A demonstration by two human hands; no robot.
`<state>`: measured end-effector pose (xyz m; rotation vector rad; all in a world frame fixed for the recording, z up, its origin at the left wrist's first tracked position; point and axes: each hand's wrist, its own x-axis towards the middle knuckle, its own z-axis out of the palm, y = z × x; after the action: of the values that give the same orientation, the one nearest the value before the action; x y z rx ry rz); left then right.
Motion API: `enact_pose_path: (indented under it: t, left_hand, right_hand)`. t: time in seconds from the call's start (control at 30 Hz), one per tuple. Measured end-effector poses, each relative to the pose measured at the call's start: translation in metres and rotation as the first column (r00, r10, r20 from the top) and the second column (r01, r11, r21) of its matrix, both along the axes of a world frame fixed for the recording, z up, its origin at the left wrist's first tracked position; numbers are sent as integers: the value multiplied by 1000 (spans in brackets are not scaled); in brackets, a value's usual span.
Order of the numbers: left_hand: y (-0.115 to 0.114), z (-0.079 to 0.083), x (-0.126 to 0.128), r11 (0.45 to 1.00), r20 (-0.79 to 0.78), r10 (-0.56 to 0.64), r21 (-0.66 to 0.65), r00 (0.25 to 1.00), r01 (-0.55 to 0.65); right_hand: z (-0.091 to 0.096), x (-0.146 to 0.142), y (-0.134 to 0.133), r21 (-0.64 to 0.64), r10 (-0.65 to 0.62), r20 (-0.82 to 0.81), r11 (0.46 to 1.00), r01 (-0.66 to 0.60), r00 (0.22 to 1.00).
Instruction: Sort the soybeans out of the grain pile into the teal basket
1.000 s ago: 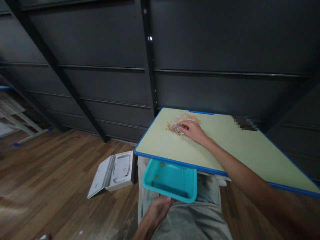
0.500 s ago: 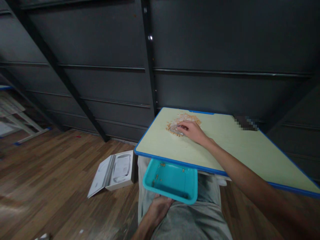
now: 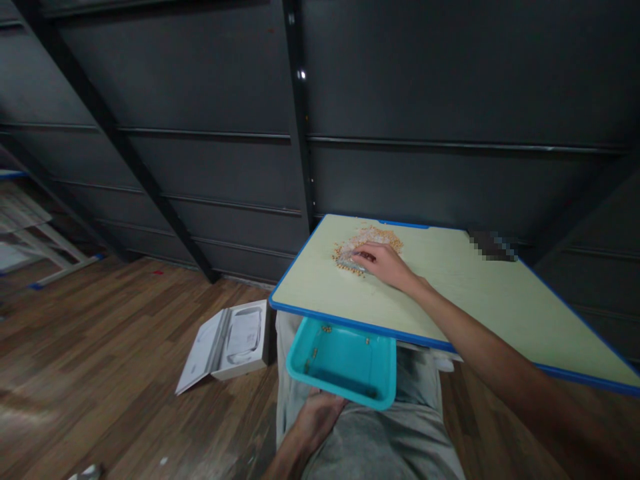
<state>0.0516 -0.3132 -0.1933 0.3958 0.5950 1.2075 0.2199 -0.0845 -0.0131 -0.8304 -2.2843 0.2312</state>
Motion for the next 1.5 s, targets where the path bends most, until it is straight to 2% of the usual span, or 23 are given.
enact_pose_path:
  t: [0.27, 0.63, 0.8, 0.97, 1.3, 1.5]
  left_hand:
    - [-1, 3, 0, 1000, 25, -19, 2, 1000, 19]
    - [0, 0, 0, 1000, 16, -20, 3, 1000, 20]
    - [0, 5, 0, 999, 20, -38, 9, 999, 38]
    - [0, 10, 2, 1000, 36, -15, 13, 999, 14]
    - [0, 0, -3, 998, 51, 51, -30, 997, -50]
    - [0, 0, -9, 995, 33, 91, -42, 995, -90]
  right_hand:
    - [0, -2, -1, -15, 27, -4, 1000, -27, 1000]
    - [-1, -5, -5, -52, 53, -15, 997, -54, 998]
    - [-1, -6, -6, -82, 44, -21, 996, -46, 999]
    - [1, -7, -9, -117, 64, -22, 991, -66, 998]
    - [1, -13, -15, -166, 107, -30, 980, -110, 994]
    - [3, -17, -24, -194, 145, -15, 970, -145, 989]
